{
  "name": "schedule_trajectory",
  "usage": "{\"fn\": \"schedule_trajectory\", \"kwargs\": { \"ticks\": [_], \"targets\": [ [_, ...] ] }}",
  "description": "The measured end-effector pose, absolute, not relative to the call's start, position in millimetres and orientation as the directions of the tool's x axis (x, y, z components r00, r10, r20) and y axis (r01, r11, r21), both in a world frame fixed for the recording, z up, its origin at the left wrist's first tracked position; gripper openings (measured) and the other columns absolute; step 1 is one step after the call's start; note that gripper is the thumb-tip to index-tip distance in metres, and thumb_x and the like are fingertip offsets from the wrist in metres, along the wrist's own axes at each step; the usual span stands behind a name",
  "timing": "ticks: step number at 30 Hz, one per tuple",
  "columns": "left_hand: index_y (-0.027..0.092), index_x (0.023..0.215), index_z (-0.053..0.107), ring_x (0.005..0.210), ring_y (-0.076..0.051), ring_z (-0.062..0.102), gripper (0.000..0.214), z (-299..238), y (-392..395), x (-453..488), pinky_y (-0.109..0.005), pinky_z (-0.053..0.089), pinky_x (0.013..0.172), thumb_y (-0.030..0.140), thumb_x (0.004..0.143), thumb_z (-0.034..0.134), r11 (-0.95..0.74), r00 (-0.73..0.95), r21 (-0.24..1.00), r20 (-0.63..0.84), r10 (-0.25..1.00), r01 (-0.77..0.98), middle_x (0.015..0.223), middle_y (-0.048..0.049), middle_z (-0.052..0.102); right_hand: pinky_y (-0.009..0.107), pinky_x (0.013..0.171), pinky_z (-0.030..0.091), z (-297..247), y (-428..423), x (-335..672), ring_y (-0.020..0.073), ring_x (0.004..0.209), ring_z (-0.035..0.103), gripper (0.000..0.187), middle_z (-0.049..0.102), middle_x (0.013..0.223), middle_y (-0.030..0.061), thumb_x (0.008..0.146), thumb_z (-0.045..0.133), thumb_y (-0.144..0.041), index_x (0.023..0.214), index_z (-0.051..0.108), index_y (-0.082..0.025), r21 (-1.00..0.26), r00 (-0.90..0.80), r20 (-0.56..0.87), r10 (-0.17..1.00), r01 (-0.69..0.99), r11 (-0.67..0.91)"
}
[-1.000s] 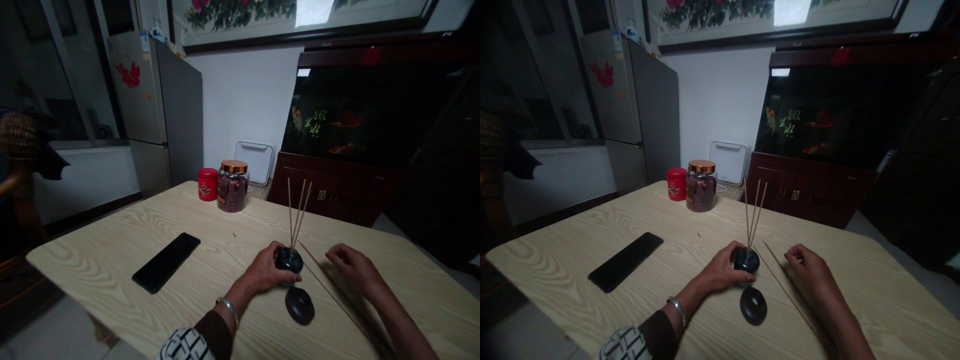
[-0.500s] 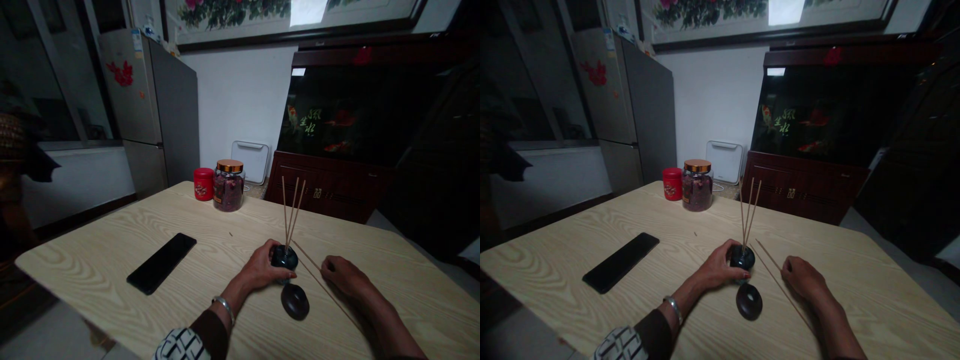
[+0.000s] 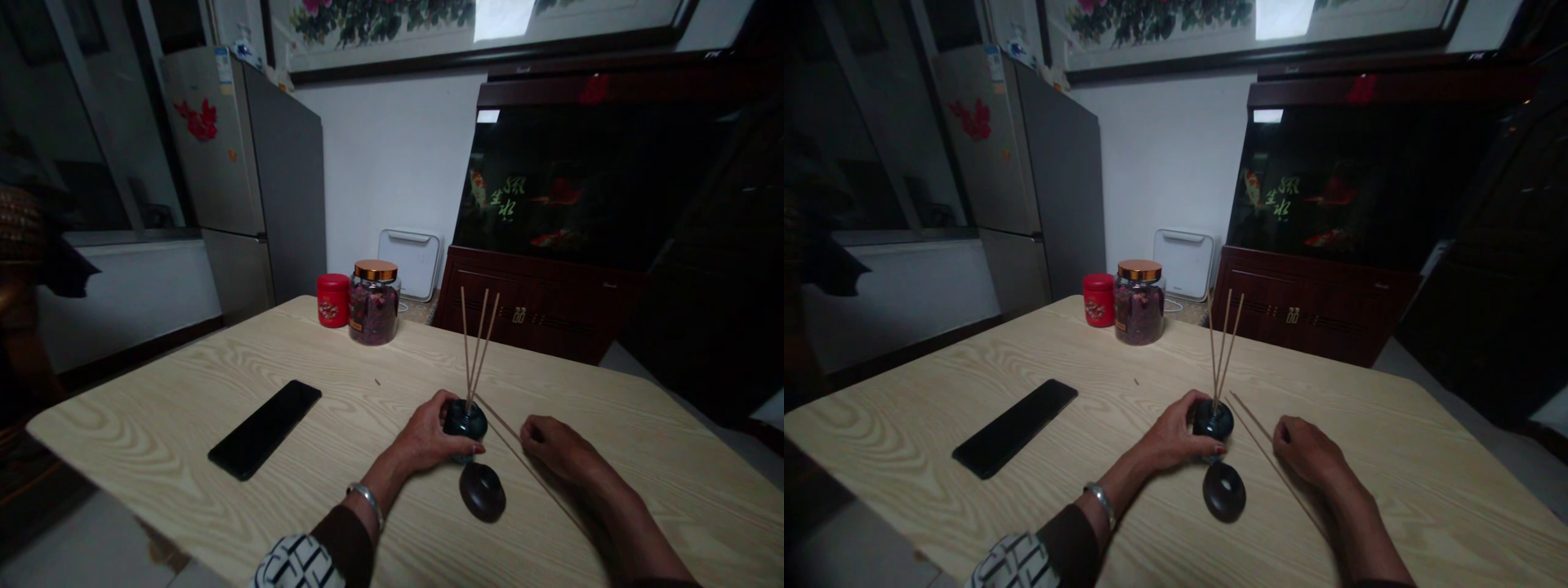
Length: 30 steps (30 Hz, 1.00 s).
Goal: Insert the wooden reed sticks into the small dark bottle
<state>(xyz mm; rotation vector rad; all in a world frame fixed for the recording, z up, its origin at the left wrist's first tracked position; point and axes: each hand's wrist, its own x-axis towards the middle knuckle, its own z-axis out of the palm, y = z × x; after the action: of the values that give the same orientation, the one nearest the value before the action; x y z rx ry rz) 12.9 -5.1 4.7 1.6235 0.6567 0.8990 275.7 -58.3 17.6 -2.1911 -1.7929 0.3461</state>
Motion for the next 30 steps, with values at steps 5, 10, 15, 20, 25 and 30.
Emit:
{"fn": "schedule_trajectory", "kwargs": {
  "ticks": [5, 10, 15, 20, 25, 30],
  "targets": [
    [0.016, 0.110, 0.060, 0.085, -0.017, 0.058, 0.069, 9, -6, 11, -0.024, 0.043, 0.071, 0.036, 0.052, 0.092, -0.236, 0.557, 0.971, 0.210, 0.803, -0.026, 0.094, -0.0024, 0.065, 0.028, 0.063, 0.040, 27, -62, 277, 0.0176, 0.068, 0.060, 0.011, 0.069, 0.072, 0.0034, 0.077, 0.057, -0.025, 0.068, 0.064, -0.022, -0.411, 0.202, 0.034, 0.979, 0.896, -0.170],
    [0.016, 0.109, 0.060, 0.088, -0.017, 0.060, 0.067, 9, -7, 11, -0.025, 0.044, 0.074, 0.034, 0.053, 0.092, -0.220, 0.560, 0.973, 0.219, 0.799, -0.067, 0.097, -0.0036, 0.066, 0.028, 0.061, 0.045, 66, -69, 272, 0.0174, 0.067, 0.059, 0.019, 0.067, 0.075, 0.0033, 0.075, 0.065, -0.038, 0.083, 0.066, -0.021, -0.776, 0.402, 0.392, 0.828, 0.627, 0.064],
    [0.016, 0.110, 0.060, 0.087, -0.017, 0.059, 0.068, 7, -7, 12, -0.025, 0.043, 0.074, 0.033, 0.052, 0.092, -0.212, 0.561, 0.975, 0.213, 0.800, -0.068, 0.097, -0.0034, 0.066, 0.020, 0.048, 0.041, 102, -77, 232, 0.0127, 0.069, 0.059, 0.033, 0.066, 0.089, 0.0038, 0.064, 0.081, -0.036, 0.089, 0.068, -0.020, -0.889, 0.659, 0.380, 0.649, 0.067, 0.453],
    [0.016, 0.109, 0.060, 0.086, -0.017, 0.058, 0.070, 7, -6, 11, -0.024, 0.043, 0.073, 0.038, 0.051, 0.092, -0.228, 0.549, 0.973, 0.203, 0.811, -0.023, 0.096, -0.0031, 0.065, 0.019, 0.047, 0.042, 106, -76, 201, 0.0128, 0.070, 0.061, 0.027, 0.067, 0.087, 0.0045, 0.066, 0.083, -0.031, 0.085, 0.068, -0.019, -0.841, 0.645, 0.434, 0.629, 0.039, 0.540],
    [0.017, 0.111, 0.060, 0.086, -0.017, 0.058, 0.073, 5, -5, 12, -0.025, 0.043, 0.072, 0.039, 0.050, 0.093, -0.236, 0.547, 0.971, 0.211, 0.810, -0.025, 0.094, -0.0028, 0.066, 0.020, 0.049, 0.045, 103, -76, 191, 0.0143, 0.071, 0.064, 0.024, 0.069, 0.088, 0.0051, 0.075, 0.078, -0.035, 0.091, 0.068, -0.020, -0.842, 0.602, 0.510, 0.614, 0.206, 0.498],
    [0.017, 0.112, 0.060, 0.087, -0.017, 0.059, 0.072, 8, -7, 11, -0.025, 0.043, 0.074, 0.037, 0.051, 0.092, -0.224, 0.547, 0.973, 0.217, 0.808, -0.055, 0.097, -0.0038, 0.067, 0.024, 0.053, 0.047, 104, -77, 183, 0.0173, 0.074, 0.064, 0.024, 0.070, 0.090, 0.0063, 0.080, 0.073, -0.038, 0.095, 0.066, -0.020, -0.818, 0.511, 0.575, 0.639, 0.349, 0.457]
  ]
}}
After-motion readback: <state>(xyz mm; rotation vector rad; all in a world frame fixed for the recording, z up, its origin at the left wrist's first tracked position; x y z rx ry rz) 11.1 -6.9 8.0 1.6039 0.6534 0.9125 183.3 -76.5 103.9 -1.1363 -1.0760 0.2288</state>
